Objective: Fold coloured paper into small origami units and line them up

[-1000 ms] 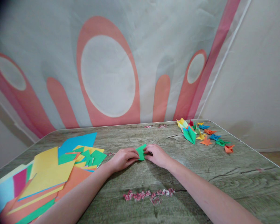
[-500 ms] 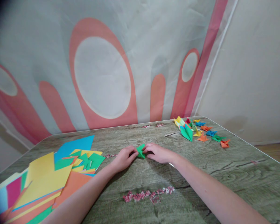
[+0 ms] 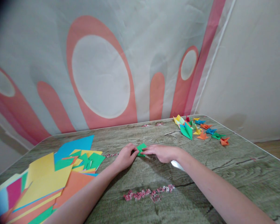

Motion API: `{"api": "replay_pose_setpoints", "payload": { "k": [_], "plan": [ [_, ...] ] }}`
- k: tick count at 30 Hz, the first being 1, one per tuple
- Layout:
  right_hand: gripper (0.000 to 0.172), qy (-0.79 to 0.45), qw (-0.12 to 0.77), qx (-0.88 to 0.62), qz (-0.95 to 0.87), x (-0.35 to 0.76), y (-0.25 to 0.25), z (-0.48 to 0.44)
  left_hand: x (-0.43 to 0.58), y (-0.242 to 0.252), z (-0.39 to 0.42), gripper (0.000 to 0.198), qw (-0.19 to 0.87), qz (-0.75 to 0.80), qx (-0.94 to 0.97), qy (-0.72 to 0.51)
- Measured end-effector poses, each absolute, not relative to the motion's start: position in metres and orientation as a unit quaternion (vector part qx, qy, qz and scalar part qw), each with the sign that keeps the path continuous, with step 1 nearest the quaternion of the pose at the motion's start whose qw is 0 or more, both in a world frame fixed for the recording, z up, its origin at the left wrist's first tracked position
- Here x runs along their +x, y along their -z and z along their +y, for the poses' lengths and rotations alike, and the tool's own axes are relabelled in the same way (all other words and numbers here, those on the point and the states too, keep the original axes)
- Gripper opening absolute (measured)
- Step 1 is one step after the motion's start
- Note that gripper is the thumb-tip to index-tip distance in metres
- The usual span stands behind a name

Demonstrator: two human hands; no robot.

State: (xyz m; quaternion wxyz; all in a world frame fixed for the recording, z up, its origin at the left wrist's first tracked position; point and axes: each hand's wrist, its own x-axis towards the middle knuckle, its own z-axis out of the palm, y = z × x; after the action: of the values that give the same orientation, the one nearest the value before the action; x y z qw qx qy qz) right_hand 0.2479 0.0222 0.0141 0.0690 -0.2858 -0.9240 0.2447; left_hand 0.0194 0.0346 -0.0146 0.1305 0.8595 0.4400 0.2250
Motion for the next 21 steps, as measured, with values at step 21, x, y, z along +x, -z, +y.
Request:
{"api": "replay_pose_setpoints", "payload": {
  "k": [21],
  "plan": [
    [0.078, -0.181, 0.035, -0.315, -0.931, 0.239, -0.017, 0.012, 0.021, 0.001, 0.012, 0.02, 0.047, 0.421, 0.895, -0.142]
  ]
}}
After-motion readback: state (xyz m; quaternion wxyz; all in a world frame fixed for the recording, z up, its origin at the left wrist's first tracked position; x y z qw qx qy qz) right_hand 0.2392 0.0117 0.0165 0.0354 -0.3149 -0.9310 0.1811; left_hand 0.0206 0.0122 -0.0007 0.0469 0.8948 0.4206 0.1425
